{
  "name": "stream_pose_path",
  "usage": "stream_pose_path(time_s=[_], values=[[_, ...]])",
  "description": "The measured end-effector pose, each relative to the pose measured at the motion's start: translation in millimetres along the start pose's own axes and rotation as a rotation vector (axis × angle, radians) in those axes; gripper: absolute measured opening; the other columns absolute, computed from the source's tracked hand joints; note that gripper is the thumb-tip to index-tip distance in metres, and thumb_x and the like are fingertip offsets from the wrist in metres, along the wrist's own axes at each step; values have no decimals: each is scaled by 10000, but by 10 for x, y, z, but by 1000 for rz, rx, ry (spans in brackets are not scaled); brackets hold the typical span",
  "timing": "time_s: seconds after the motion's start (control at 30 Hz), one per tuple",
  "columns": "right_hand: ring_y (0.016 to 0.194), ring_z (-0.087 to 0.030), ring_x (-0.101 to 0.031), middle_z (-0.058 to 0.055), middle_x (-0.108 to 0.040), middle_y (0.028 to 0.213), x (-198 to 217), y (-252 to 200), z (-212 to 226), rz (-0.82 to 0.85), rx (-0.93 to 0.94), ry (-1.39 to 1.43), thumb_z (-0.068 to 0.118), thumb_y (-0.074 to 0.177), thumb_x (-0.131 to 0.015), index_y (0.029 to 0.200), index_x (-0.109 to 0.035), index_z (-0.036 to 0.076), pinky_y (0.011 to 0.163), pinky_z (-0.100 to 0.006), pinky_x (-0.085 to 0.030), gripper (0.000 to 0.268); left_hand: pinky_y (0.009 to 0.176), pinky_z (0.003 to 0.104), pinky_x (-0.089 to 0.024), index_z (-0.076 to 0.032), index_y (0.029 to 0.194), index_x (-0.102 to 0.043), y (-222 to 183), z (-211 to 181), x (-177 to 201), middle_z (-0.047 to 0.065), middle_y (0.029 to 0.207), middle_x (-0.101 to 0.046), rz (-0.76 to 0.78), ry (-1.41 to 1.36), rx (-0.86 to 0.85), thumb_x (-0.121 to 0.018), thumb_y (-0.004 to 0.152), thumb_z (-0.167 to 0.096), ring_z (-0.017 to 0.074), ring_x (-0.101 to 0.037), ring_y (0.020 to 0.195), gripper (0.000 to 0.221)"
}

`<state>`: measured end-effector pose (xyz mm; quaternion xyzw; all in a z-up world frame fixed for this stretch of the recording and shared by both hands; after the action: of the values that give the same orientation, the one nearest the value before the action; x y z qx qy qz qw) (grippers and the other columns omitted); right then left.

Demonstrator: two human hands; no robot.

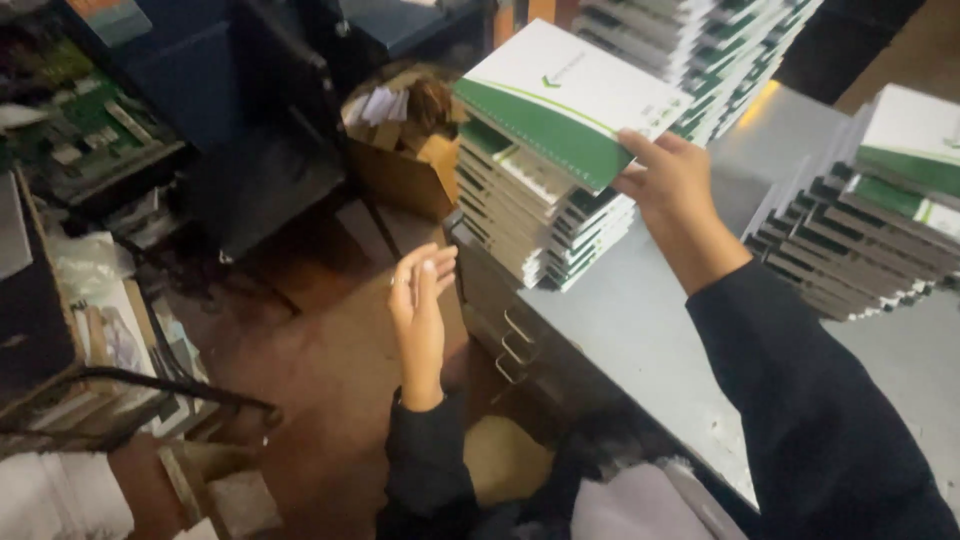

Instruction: Inspecting and stacking spiral-bound notebooks on a production table in a print shop.

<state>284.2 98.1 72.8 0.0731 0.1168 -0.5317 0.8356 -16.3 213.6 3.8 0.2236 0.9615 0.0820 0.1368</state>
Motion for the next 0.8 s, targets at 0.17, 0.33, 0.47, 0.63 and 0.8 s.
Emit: stream_pose_path(time_s=[0.17, 0.33, 0.47, 0.63, 0.8], values=[[891, -393, -800, -241, -544, 1224, -51, -115, 31, -61, -81, -25, 154, 890, -841, 1419, -345, -131, 734, -467, -695, 779, 962, 364, -579, -55, 1233, -609, 18, 23, -123, 141, 1165, -746, 30, -8, 30, -487, 1061, -248, 232, -702, 1111, 285], [1005, -322, -814, -301, -457, 1467, -86, -199, 227, -95, -168, -58, 201, 826, -835, 1534, -138, -138, 815, -401, -749, 1049, 991, 360, -578, -67, 1228, -602, -52, -117, -264, 138, 1198, -731, 114, 41, 4, -471, 1048, -293, 234, -695, 1134, 317], [1269, -418, -567, -297, -205, 1616, -61, -280, 388, 14, -265, -137, 479, 831, -733, 1576, -111, -61, 1022, -494, -625, 1111, 1138, 356, -490, -60, 1280, -589, -157, -213, -366, 116, 1286, -701, 250, 70, -60, -461, 1060, -186, 227, -648, 1249, 284], [1502, -510, -295, -354, -92, 1637, 17, -380, 569, 151, -388, -100, 552, 868, -638, 1580, -8, -78, 1123, -532, -550, 1141, 1129, 338, -494, -44, 1275, -596, -227, -254, -460, 122, 1261, -716, 307, 83, -20, -457, 1053, -169, 212, -661, 1230, 290], [1333, -435, -610, -370, -351, 1551, 239, -486, 645, 258, -233, -202, 484, 920, -595, 1565, -138, -83, 1127, -434, -546, 972, 1112, 341, -501, -51, 1273, -600, -266, -236, -506, 124, 1249, -718, 349, 92, -59, -464, 1057, -161, 216, -667, 1209, 278]])
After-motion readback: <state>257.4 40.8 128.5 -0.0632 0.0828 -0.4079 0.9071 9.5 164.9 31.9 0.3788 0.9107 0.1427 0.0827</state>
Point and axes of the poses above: each hand's wrist, its own y-axis towards the middle knuckle, its own x-axis out of the back of the hand, z = x × y, the point moved 2 cm from there along y, towards the middle knuckle
